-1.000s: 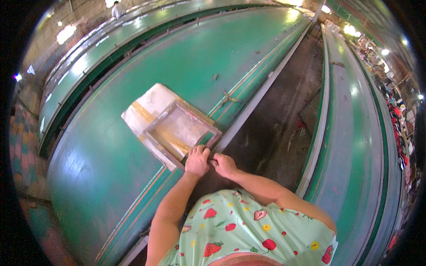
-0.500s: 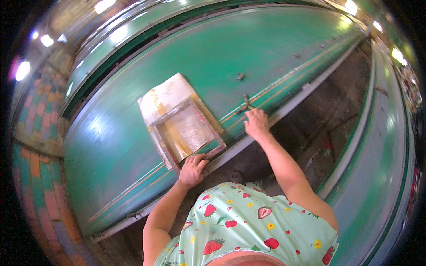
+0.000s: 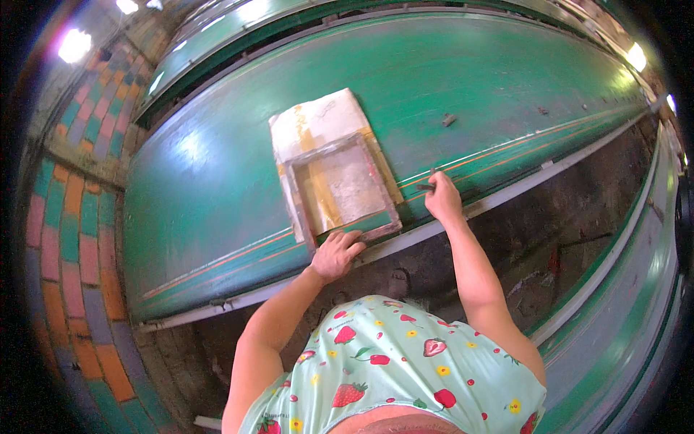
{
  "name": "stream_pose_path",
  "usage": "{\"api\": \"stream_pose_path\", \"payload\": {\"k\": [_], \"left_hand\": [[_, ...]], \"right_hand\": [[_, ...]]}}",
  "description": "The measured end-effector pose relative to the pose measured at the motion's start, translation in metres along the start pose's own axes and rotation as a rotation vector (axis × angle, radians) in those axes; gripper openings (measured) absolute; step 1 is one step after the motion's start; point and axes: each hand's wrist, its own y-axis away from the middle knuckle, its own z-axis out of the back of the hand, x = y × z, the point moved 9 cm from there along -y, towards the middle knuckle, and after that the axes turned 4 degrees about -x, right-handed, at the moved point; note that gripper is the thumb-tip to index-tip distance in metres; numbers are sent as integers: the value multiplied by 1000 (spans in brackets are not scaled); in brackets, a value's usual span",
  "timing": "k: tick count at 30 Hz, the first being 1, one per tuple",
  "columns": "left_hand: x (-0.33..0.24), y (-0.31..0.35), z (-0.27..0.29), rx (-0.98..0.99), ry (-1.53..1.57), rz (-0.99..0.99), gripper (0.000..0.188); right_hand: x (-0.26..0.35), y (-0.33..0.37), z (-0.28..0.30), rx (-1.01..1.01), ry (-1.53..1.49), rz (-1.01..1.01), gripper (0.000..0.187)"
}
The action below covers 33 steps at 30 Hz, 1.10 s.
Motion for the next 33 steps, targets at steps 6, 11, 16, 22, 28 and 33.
{"api": "stream_pose_path", "payload": {"k": [6,11,16,22,28,33], "left_hand": [[4,8,-4,-36,32,-28,61],[10,11,-8,-67,55,-23,43],[13,10,-19,-30,38,2,35],[8,4,-12,-35,-37,-40,33],[11,2,-15,13,-11,-14,34],[12,2,-18,17,-27,-10,32]], "right_hand": [[78,122,18,-19,-196,41,43],[146,216,19,-71,-153,127,25],[183,260,7,-149,38,145,24],[198,272,-7,-190,124,79,23],[202,267,-14,-130,166,134,26],[199,265,-22,-154,281,171,18]]}}
